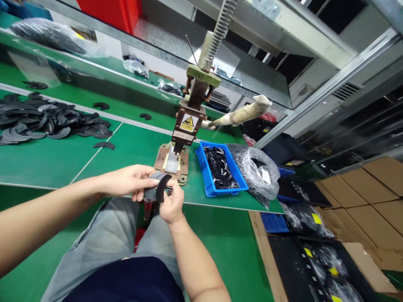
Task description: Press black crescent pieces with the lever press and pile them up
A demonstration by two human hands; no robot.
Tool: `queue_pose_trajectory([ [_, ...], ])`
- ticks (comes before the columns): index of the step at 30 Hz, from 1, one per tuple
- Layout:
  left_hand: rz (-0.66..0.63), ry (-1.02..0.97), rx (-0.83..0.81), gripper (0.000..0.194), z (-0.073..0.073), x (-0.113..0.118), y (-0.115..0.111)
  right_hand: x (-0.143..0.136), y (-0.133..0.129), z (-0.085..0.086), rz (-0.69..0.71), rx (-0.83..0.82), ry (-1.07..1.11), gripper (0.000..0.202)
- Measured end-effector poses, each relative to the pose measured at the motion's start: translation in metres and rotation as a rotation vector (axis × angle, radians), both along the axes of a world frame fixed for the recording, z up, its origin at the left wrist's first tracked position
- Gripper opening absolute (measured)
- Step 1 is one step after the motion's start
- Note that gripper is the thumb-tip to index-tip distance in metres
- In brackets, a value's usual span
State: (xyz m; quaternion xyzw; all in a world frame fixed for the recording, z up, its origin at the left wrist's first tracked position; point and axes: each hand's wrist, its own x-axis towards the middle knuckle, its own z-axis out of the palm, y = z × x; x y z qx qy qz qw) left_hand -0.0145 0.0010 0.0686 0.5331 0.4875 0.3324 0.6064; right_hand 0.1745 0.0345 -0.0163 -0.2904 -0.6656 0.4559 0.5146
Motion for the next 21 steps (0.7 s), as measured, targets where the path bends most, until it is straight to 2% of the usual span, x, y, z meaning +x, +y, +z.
queue_pose_trajectory([
  [2,-0.044,-0.062,-0.040,0.052,0.007,-0.003,0.001,-0.001,-0.001,0.002,-0.013,0.029,-0.013,0.017],
  [4,-0.033,-0.081,-0.044,0.051,0.009,-0.006,0.001,0.000,0.001,0.003,-0.017,0.066,-0.044,0.015],
  [9,0.035,0.054,0.031,0.046,-0.001,-0.012,0.001,0.011,0.013,0.008,0.015,0.223,-0.182,0.016],
  [11,0.167,0.192,0.184,0.041,-0.003,-0.013,-0.001,0.016,0.017,0.013,0.033,0.281,-0.250,0.015],
  [13,0.317,0.370,0.406,0.035,-0.001,-0.011,-0.004,0.019,0.018,0.018,0.047,0.321,-0.315,0.015],
  [14,0.342,0.449,0.506,0.033,0.001,-0.008,-0.006,0.020,0.019,0.019,0.053,0.337,-0.343,0.015],
  [17,0.238,0.568,0.636,0.036,0.004,0.000,-0.011,0.019,0.020,0.021,0.064,0.371,-0.407,0.014],
  [21,0.207,0.530,0.557,0.043,-0.003,0.007,-0.010,0.020,0.021,0.020,0.073,0.434,-0.442,0.013],
])
